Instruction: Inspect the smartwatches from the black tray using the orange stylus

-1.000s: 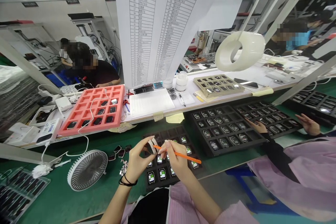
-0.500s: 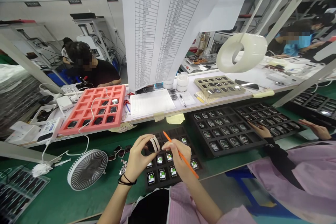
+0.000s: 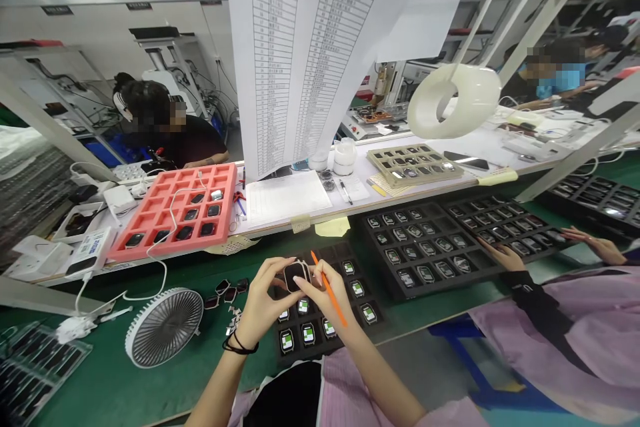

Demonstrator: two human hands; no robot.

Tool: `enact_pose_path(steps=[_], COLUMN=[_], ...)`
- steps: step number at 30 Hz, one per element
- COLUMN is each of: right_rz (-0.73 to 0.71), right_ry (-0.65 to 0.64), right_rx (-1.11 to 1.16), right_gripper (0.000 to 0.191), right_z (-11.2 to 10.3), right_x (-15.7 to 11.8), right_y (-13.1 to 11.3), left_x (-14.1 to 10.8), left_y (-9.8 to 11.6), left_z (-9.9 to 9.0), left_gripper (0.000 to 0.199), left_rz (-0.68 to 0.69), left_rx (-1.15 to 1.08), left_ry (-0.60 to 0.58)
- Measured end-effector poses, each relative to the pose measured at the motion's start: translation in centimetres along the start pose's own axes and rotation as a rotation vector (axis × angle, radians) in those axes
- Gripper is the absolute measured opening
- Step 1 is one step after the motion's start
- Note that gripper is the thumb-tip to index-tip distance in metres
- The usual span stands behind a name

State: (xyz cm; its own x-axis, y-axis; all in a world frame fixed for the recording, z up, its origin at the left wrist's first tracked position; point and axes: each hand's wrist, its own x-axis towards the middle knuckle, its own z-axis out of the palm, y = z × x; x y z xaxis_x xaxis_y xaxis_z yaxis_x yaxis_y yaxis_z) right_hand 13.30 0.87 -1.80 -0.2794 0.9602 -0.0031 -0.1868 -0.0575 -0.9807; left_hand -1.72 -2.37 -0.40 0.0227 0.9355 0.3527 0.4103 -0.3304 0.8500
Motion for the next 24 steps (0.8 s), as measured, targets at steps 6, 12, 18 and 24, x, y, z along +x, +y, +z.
enact_pose_path(steps=[6, 12, 18, 24], right_rz=[0.041, 0.085, 0.044, 0.027], right_ry=[0.027, 0.064, 0.063, 0.040], right_rx=[0.055, 0.203, 0.190, 0.101], right_gripper=[0.052, 0.049, 0.047, 0.046], right_z=[0.0, 0.0, -0.2, -1.2], right_x=[-0.1, 0.0, 0.1, 0.7], right_y=[-0.1, -0.5, -0.7, 0.0], left_x=[0.0, 0.1, 0.2, 0.3], left_y=[-0.1, -0.3, -0.7, -1.9], left_z=[0.2, -0.1, -0.4, 0.2], left_gripper=[0.039, 0.045, 0.047, 0.048], left_rz=[-0.023, -0.213, -0.260, -0.264], left_rx=[-0.052, -0.197, -0.228, -0.217], left_ry=[0.018, 0.127, 0.172, 0.203])
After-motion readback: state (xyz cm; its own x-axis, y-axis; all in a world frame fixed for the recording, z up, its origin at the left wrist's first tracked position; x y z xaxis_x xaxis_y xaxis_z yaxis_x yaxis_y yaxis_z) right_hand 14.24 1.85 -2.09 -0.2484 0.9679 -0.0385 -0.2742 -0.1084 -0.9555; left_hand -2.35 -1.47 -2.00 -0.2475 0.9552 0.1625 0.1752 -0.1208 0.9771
